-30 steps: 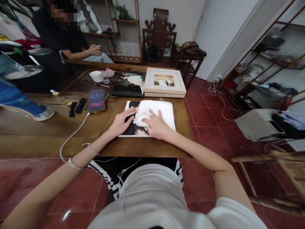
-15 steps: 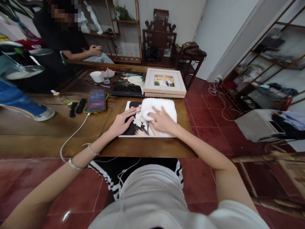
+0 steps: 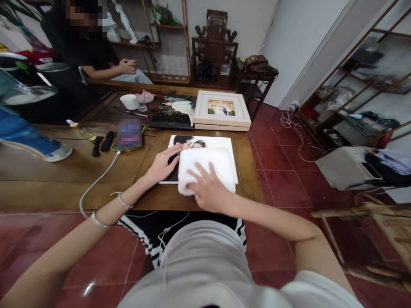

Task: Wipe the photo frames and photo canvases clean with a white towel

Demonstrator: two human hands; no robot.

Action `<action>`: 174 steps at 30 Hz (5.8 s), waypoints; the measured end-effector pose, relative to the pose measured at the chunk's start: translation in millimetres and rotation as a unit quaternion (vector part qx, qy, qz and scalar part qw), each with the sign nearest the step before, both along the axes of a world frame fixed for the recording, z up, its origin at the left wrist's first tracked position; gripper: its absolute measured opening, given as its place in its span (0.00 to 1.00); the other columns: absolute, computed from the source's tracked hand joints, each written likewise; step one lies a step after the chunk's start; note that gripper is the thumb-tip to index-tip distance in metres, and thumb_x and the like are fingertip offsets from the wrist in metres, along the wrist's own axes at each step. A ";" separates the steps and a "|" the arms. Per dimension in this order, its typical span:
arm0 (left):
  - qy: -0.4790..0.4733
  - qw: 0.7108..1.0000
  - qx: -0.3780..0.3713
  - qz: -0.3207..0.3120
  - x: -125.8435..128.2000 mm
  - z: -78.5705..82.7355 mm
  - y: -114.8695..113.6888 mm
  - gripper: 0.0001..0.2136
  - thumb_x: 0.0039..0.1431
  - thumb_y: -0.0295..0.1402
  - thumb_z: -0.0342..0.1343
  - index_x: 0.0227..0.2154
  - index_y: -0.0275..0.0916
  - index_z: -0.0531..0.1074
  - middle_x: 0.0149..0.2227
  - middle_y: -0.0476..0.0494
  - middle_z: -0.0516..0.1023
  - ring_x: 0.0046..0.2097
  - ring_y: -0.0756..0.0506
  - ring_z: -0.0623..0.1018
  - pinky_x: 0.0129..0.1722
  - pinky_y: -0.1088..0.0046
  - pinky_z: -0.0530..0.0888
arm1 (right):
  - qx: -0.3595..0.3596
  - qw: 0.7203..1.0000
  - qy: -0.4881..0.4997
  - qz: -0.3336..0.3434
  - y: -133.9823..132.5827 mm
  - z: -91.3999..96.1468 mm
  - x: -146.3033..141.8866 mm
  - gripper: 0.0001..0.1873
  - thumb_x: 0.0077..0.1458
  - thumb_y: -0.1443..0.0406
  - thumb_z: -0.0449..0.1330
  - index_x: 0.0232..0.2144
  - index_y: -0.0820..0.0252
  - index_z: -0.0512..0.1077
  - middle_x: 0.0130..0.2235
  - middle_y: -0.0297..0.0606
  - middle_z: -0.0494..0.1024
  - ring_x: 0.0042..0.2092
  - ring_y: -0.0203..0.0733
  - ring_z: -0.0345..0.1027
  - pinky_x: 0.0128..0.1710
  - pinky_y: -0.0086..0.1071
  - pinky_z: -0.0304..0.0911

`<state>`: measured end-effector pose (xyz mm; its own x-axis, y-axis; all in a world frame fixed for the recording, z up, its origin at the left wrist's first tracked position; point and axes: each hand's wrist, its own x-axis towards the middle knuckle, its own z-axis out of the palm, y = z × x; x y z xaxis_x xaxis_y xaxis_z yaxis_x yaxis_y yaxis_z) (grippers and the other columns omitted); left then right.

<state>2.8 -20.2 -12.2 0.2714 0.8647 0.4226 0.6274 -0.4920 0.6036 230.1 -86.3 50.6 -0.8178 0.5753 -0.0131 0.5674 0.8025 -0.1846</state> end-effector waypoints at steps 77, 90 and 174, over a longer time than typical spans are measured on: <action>-0.014 1.000 0.007 0.015 -1.2 0.5 -4.3 0.17 0.65 0.35 0.47 0.51 0.38 0.75 0.56 0.40 0.75 0.61 0.40 0.71 0.63 0.55 0.65 | -0.067 0.994 0.016 -0.085 -17.0 23.0 63.8 0.17 0.48 0.76 0.52 0.37 0.55 0.72 0.62 0.45 0.67 0.67 0.53 0.52 0.64 0.54 0.51; -0.009 1.000 0.008 0.018 -1.8 1.3 -3.8 0.17 0.64 0.34 0.48 0.51 0.37 0.75 0.56 0.38 0.74 0.60 0.41 0.72 0.63 0.55 0.66 | 0.016 0.990 0.068 -0.125 123.6 -2.8 61.8 0.14 0.50 0.72 0.48 0.37 0.59 0.69 0.30 0.39 0.75 0.40 0.53 0.69 0.55 0.52 0.56; -0.015 1.000 0.019 0.008 -2.6 -2.5 -0.5 0.17 0.65 0.34 0.47 0.51 0.36 0.75 0.56 0.38 0.75 0.61 0.39 0.71 0.63 0.54 0.65 | -0.028 0.987 0.121 -0.106 78.6 -15.0 71.7 0.15 0.50 0.70 0.51 0.39 0.58 0.73 0.53 0.44 0.76 0.66 0.60 0.54 0.61 0.58 0.55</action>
